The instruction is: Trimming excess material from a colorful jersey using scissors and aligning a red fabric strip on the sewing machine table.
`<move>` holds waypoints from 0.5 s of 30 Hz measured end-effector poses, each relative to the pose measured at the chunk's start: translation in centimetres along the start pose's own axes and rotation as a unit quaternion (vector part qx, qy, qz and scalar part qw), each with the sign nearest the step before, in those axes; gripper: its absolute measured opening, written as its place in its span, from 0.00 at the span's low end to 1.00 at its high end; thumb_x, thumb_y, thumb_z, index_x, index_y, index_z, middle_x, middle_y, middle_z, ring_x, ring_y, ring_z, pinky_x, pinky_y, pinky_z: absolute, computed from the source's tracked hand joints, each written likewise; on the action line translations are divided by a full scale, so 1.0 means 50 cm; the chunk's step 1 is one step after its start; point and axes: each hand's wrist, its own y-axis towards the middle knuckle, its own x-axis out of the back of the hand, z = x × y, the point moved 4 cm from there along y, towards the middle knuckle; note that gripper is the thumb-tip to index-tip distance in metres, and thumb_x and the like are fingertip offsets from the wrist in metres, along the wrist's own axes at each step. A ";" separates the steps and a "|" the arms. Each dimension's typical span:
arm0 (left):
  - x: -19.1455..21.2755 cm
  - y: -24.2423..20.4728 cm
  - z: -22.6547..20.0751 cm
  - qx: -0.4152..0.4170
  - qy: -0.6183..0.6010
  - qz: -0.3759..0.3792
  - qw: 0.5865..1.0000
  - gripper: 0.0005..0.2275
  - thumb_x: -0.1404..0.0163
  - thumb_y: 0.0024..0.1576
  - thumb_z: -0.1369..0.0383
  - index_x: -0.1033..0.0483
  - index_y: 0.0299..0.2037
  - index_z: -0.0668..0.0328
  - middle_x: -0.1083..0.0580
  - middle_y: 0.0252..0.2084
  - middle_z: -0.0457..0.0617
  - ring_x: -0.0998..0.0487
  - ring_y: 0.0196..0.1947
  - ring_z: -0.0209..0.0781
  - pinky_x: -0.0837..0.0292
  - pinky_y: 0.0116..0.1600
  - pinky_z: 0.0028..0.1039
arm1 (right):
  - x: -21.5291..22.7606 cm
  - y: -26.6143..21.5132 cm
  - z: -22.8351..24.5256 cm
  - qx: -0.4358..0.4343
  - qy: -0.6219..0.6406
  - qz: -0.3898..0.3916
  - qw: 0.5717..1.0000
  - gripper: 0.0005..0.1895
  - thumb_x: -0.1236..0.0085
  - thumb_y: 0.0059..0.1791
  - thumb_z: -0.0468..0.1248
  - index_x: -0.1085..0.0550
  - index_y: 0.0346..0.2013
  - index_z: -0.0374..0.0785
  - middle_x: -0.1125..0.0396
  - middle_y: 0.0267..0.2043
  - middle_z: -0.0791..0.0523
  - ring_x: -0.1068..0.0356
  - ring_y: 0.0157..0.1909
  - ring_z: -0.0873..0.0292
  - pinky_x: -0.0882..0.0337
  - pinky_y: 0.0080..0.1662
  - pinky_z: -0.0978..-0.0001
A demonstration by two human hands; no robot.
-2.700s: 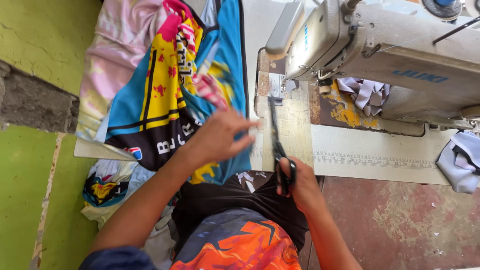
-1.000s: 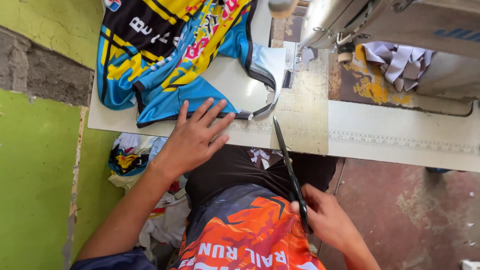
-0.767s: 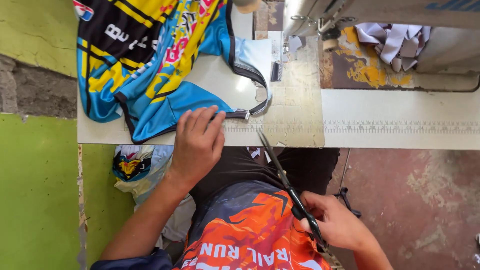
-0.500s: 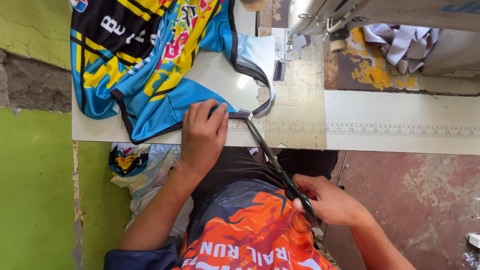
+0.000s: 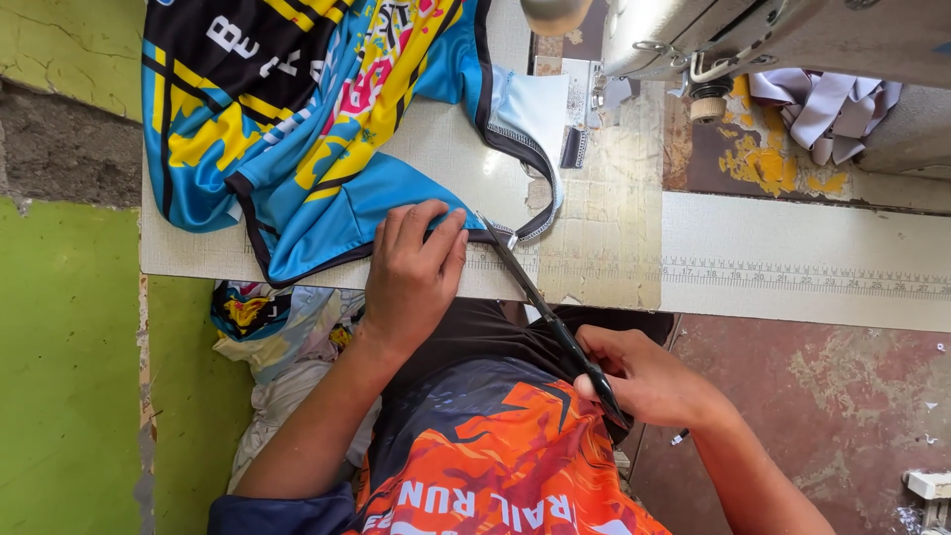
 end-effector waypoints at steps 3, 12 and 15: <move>-0.004 -0.002 0.002 -0.002 -0.003 -0.002 1.000 0.08 0.47 0.65 0.69 0.21 0.52 0.58 0.29 0.48 0.51 0.27 0.52 0.46 0.31 0.54 0.36 | 0.003 0.004 -0.016 -0.001 -0.010 -0.003 1.000 0.27 0.32 0.42 0.60 0.29 0.23 0.40 0.40 0.15 0.58 0.36 0.21 0.62 0.35 0.25 0.71; 0.019 0.012 -0.015 0.008 -0.028 -0.017 0.999 0.09 0.42 0.62 0.74 0.20 0.51 0.65 0.27 0.49 0.56 0.28 0.48 0.54 0.29 0.51 0.42 | -0.004 -0.028 0.027 -0.081 -0.056 -0.016 0.995 0.27 0.40 0.45 0.61 0.38 0.25 0.43 0.48 0.24 0.64 0.50 0.28 0.66 0.51 0.29 0.69; 0.022 0.013 -0.016 0.008 -0.032 -0.015 0.999 0.09 0.42 0.62 0.74 0.21 0.51 0.65 0.27 0.49 0.56 0.28 0.48 0.54 0.29 0.50 0.42 | -0.006 -0.034 0.037 -0.098 -0.037 -0.022 0.994 0.24 0.38 0.46 0.57 0.33 0.26 0.41 0.45 0.23 0.63 0.48 0.27 0.67 0.49 0.28 0.69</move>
